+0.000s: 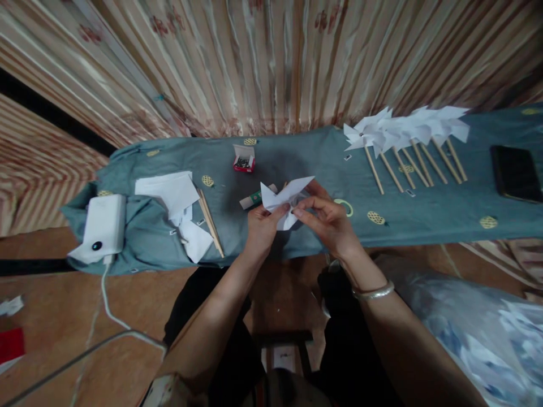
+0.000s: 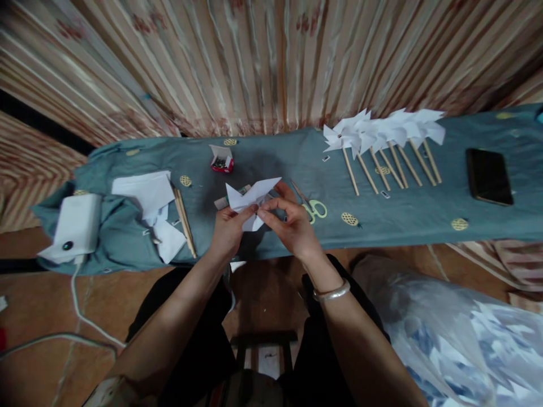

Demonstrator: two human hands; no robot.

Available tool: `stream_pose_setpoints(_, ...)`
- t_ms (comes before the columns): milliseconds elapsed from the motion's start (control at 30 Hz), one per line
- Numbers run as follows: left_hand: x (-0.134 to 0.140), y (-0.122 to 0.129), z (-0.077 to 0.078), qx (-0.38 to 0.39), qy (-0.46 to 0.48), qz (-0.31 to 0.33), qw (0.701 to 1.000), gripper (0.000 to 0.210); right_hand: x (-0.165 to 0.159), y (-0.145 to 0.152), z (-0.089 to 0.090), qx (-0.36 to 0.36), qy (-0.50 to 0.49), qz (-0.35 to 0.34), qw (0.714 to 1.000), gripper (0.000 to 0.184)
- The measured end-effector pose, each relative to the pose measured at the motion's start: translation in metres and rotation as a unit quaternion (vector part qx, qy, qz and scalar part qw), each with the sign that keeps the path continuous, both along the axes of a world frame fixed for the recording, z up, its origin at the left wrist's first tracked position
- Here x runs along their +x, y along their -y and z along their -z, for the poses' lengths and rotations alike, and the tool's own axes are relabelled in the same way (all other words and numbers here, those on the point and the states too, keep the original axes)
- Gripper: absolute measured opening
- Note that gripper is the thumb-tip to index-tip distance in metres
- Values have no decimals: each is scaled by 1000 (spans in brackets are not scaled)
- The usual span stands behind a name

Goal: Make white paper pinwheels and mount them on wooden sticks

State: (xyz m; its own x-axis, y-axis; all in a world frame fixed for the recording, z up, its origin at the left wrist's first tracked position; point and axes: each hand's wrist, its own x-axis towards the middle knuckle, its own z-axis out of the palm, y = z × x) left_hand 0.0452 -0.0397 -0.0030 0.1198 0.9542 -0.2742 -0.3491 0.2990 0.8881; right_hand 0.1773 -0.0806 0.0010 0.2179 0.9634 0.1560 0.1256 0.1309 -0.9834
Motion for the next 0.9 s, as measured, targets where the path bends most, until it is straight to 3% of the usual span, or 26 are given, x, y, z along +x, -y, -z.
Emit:
stream_pose_setpoints(167,-3,17,-4,-52,32,-33,998,29,8,7,1,-4,-13,7,1000,10)
stream_pose_setpoints(333,-4,33,4,-111,34,-35,993,30,25,9,4,-12,-27,36,999,9)
stream_pose_setpoints(467,-7,30,6,-98,46,-55,993,32,39,8,12,-8,106,80,991,8)
stream_pose_setpoints(667,-13,16,3,-69,52,-77,993,31,41,2,29,1,317,98,943,8)
stream_pose_setpoints(900,6,5,4,-49,44,-68,995,28,32,-9,36,15,404,71,912,13)
